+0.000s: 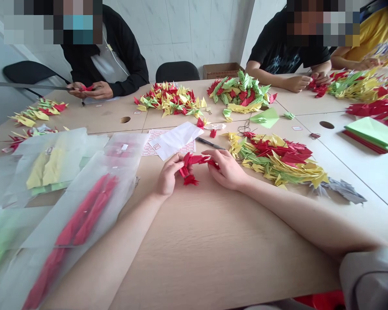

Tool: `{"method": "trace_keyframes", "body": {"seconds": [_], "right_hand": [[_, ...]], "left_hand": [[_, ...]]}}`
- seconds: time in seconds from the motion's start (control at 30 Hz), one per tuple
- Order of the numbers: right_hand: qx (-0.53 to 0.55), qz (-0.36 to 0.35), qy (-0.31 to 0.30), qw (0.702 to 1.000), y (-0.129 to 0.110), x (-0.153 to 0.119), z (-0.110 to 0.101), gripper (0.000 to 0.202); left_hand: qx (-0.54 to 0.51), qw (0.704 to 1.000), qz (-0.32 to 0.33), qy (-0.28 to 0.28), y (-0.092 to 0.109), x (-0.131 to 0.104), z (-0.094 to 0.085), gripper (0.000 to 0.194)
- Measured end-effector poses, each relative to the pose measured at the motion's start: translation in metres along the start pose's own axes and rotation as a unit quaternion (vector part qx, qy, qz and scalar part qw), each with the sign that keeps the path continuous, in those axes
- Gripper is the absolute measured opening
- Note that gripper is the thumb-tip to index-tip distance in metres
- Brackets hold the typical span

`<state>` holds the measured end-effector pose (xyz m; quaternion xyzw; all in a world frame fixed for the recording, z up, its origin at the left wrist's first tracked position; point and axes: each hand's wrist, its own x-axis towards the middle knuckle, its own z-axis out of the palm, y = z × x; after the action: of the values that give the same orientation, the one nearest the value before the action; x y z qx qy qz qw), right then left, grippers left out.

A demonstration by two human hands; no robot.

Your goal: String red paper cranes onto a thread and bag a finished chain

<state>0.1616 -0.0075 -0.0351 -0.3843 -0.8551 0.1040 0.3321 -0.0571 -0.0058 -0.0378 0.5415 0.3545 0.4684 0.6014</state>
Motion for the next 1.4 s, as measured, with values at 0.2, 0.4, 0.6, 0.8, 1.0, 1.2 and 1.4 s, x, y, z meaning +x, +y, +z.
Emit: {"method": "trace_keyframes", "body": {"seconds": [0.2,0.4,0.6,0.8,1.0,1.2,1.4], "right_hand": [[-0.073,0.077,0.01,0.994,0.006,0.002,0.001,0.024],[-0.014,0.179,0.083,0.98,0.001,0.004,-0.004,0.023],[0.069,0.223,0.206,0.95,0.009,0.005,-0.01,0.03],[0.298,0.237,-0.03,0.924,0.011,0.019,-0.041,0.033],[0.353,0.252,-0.254,0.865,0.012,0.028,-0.073,0.028],[0.218,0.235,-0.34,0.884,0.02,0.029,-0.087,0.015],[0.023,0.188,-0.319,0.929,0.022,0.03,-0.098,0.022]], "left_hand": [[-0.058,0.997,-0.001,0.051,0.001,0.003,-0.001,0.012],[-0.04,0.998,-0.018,0.052,0.001,0.002,0.0,0.014],[-0.031,0.997,-0.041,0.05,0.006,0.001,0.003,0.018],[-0.208,0.961,-0.085,0.159,0.014,0.007,-0.01,0.004],[-0.367,0.904,-0.108,0.191,0.018,0.014,-0.026,0.017],[-0.352,0.912,-0.098,0.187,0.018,0.013,-0.022,0.015],[-0.325,0.927,-0.097,0.162,0.017,0.01,-0.017,0.018]]}}
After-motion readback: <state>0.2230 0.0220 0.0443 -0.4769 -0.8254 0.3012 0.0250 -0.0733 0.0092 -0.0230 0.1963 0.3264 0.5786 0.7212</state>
